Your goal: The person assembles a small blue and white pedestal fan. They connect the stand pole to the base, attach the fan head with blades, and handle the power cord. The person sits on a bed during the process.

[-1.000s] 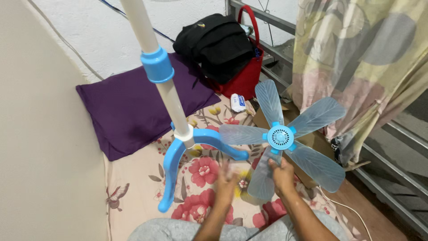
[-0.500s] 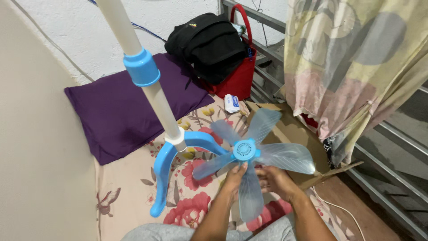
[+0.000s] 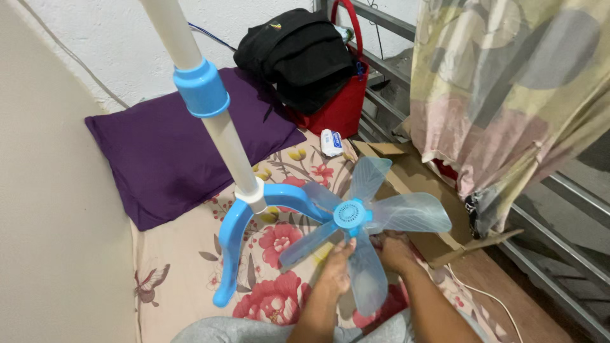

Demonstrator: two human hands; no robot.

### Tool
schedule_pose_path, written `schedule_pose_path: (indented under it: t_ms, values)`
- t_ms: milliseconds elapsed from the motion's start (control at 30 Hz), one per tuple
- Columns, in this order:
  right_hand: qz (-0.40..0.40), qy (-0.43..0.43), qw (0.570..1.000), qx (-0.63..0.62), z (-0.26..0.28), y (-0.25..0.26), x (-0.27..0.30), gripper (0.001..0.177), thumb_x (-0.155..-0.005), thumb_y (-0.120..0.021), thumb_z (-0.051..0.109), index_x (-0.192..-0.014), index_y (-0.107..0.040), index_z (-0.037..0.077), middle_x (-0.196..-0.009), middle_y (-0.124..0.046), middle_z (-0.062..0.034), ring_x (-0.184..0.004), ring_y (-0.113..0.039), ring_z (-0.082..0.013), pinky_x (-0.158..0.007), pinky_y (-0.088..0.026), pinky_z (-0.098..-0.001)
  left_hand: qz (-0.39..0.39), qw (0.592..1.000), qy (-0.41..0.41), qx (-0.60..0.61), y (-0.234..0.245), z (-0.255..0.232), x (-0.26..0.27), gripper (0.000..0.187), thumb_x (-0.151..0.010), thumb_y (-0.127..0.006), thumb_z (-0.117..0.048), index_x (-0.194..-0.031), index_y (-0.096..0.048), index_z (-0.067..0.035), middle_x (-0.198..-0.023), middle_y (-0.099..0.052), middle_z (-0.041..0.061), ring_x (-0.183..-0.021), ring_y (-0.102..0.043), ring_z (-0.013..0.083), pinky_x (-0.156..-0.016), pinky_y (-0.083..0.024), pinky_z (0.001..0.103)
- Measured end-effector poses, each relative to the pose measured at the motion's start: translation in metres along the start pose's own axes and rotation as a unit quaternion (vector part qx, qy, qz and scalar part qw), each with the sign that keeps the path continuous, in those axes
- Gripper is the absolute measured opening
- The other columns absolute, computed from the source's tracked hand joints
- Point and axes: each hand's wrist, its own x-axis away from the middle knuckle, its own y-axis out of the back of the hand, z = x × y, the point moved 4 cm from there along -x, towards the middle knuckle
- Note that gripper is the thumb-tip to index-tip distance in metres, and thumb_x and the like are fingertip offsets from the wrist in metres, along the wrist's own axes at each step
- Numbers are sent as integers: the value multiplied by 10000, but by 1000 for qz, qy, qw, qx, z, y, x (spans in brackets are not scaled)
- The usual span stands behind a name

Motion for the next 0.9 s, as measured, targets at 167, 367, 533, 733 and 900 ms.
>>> schedule_pose_path:
  t_ms: [167, 367, 533, 733, 900]
  values:
    - [-84, 106, 977, 165, 12, -5, -12, 620, -885, -668, 308, -1473, -554, 149, -1611, -339, -248, -1429, -262, -541, -1115, -225, -532, -4, 1000, -24, 9, 4, 27, -8, 350, -986, -618, -204, -1334, -642, -179, -1130, -709, -15, -1017, -673, 133, -926, -549, 336]
    - [22, -169, 817, -551, -9, -23, -8, 379, -960, -620, 243, -1200, -781, -1, -1186, -746, -233, -1061, -683, -354, -921, -526, -443, -17, 1000, -14, 3, 34, 30, -5, 357, -994, -601, -289, -1335, -610, -180, -1110, -706, 19, -945, -676, 183, -845, -547, 430]
    - [50, -90, 995, -19, -3, 26, 33, 294, -821, -681, 102, -1108, -741, 94, -951, -771, -188, -845, -730, -302, -732, -571, -405, 13, 994, 90, -59, 49, 47, 13, 392, -1022, -641, -376, -1374, -572, -217, -1250, -690, -9, -1115, -680, 189, -938, -541, 479]
    - [-151, 86, 978, -116, 75, 107, 117, 236, -865, -680, 92, -1084, -765, 72, -987, -766, -106, -798, -748, -276, -755, -580, -373, 183, 967, 82, 158, 38, 61, 57, 760, -995, -422, -677, -1492, -506, -108, -1430, -646, 109, -1315, -620, 305, -1060, -504, 567]
    - [-56, 386, 899, 198, 143, 46, 152, 314, -699, -693, 137, -1000, -775, 101, -1020, -709, -50, -1025, -627, -255, -843, -485, -403, 219, 952, 66, 203, 26, 52, 87, 881, -978, -347, -749, -1571, -418, -102, -1524, -553, 114, -1388, -573, 290, -1157, -456, 528]
